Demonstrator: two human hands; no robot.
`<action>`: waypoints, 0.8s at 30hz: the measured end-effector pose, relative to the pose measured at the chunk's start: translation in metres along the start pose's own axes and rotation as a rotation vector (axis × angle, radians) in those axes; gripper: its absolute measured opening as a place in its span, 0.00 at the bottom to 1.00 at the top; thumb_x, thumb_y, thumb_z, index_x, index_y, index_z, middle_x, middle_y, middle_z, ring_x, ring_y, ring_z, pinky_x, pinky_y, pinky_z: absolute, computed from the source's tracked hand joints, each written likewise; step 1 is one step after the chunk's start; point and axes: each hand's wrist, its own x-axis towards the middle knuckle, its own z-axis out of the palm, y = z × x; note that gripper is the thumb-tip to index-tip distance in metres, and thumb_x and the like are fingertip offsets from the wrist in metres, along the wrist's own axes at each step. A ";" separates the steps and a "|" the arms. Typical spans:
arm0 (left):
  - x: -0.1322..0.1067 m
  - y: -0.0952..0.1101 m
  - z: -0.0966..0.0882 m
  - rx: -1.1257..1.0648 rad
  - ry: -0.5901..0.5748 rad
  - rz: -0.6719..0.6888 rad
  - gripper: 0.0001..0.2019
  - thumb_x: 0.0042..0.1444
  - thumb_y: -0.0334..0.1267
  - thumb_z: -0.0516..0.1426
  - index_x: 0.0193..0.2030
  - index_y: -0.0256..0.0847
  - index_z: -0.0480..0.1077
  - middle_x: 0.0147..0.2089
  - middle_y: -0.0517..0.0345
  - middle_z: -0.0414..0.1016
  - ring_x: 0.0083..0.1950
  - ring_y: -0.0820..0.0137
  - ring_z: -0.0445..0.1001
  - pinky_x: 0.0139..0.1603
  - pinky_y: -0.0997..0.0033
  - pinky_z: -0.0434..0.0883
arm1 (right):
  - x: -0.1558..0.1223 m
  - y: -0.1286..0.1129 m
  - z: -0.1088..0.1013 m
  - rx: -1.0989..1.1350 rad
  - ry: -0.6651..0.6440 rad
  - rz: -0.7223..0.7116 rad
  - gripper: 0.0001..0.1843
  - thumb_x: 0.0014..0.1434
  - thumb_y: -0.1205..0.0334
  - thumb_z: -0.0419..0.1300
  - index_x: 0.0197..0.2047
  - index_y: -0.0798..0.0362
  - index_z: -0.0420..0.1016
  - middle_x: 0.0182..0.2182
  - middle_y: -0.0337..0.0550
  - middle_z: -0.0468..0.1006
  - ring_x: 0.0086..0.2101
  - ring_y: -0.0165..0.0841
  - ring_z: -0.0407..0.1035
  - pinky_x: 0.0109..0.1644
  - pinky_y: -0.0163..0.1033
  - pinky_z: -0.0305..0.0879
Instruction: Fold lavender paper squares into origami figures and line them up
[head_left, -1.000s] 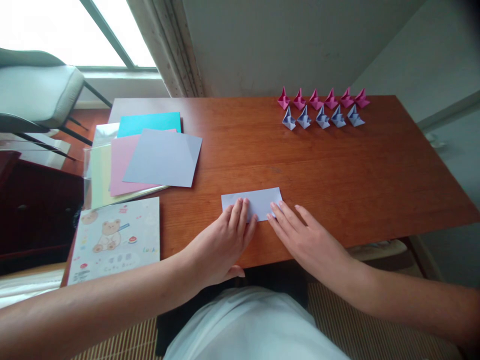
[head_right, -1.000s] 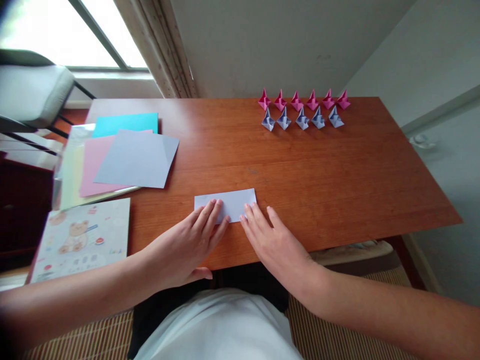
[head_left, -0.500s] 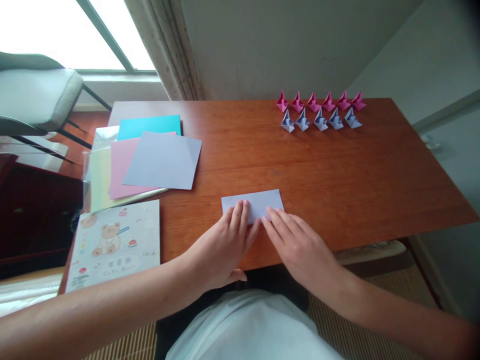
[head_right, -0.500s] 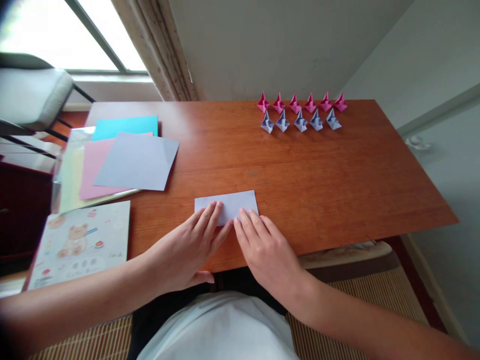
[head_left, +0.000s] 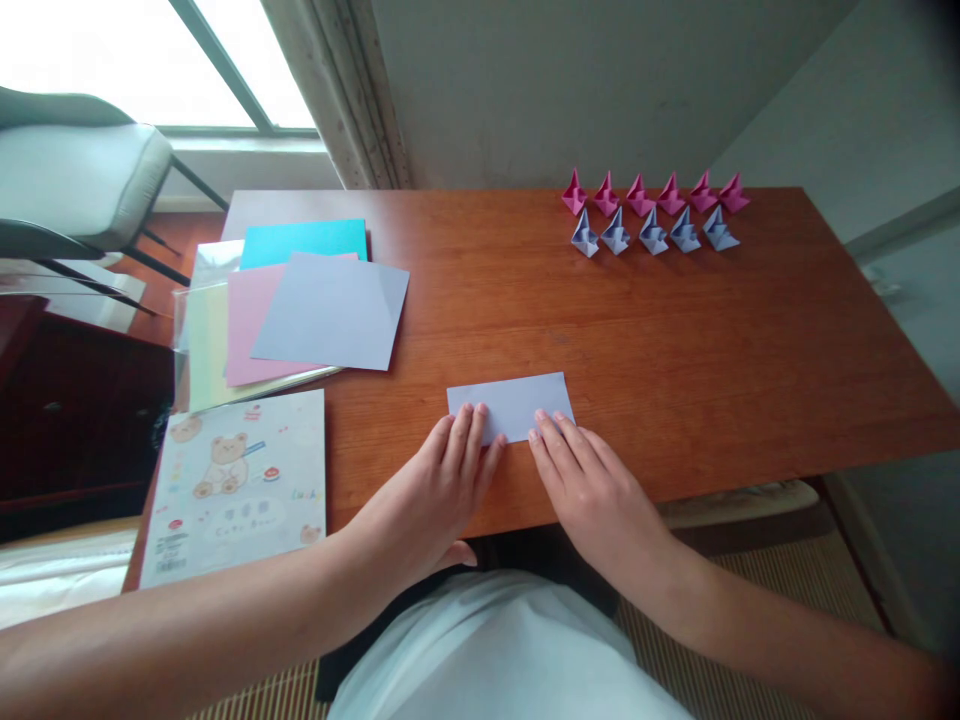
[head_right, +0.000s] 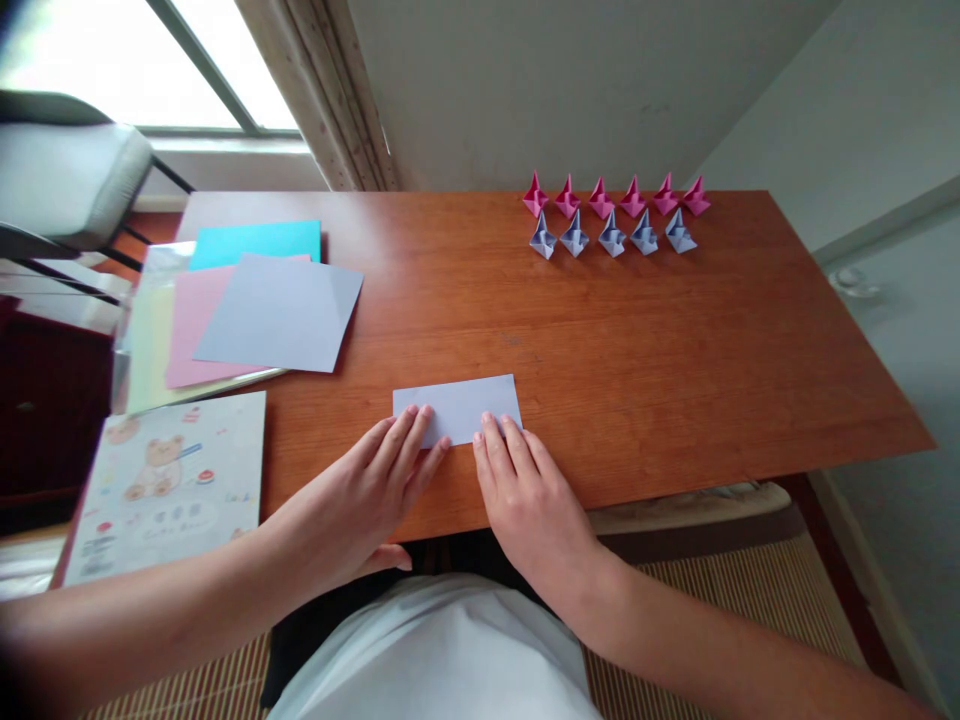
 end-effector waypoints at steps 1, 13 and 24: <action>-0.008 0.000 0.003 -0.016 -0.001 -0.022 0.62 0.38 0.65 0.69 0.73 0.28 0.56 0.75 0.26 0.52 0.77 0.38 0.47 0.74 0.45 0.55 | 0.000 0.000 0.000 0.007 0.005 0.002 0.28 0.65 0.73 0.51 0.67 0.72 0.64 0.67 0.68 0.63 0.63 0.55 0.64 0.63 0.56 0.68; -0.035 0.021 -0.008 -0.021 0.169 -0.281 0.36 0.65 0.56 0.54 0.67 0.24 0.66 0.73 0.34 0.58 0.72 0.46 0.61 0.69 0.51 0.66 | 0.002 -0.001 0.001 0.118 0.074 0.046 0.25 0.66 0.72 0.54 0.65 0.62 0.69 0.65 0.67 0.67 0.63 0.56 0.64 0.61 0.57 0.68; -0.010 0.031 0.021 -0.161 0.278 -0.289 0.38 0.66 0.59 0.50 0.69 0.26 0.63 0.73 0.34 0.58 0.73 0.43 0.58 0.70 0.48 0.61 | 0.000 -0.010 -0.004 0.138 -0.002 0.173 0.27 0.67 0.66 0.57 0.69 0.52 0.66 0.68 0.62 0.64 0.65 0.53 0.60 0.63 0.59 0.64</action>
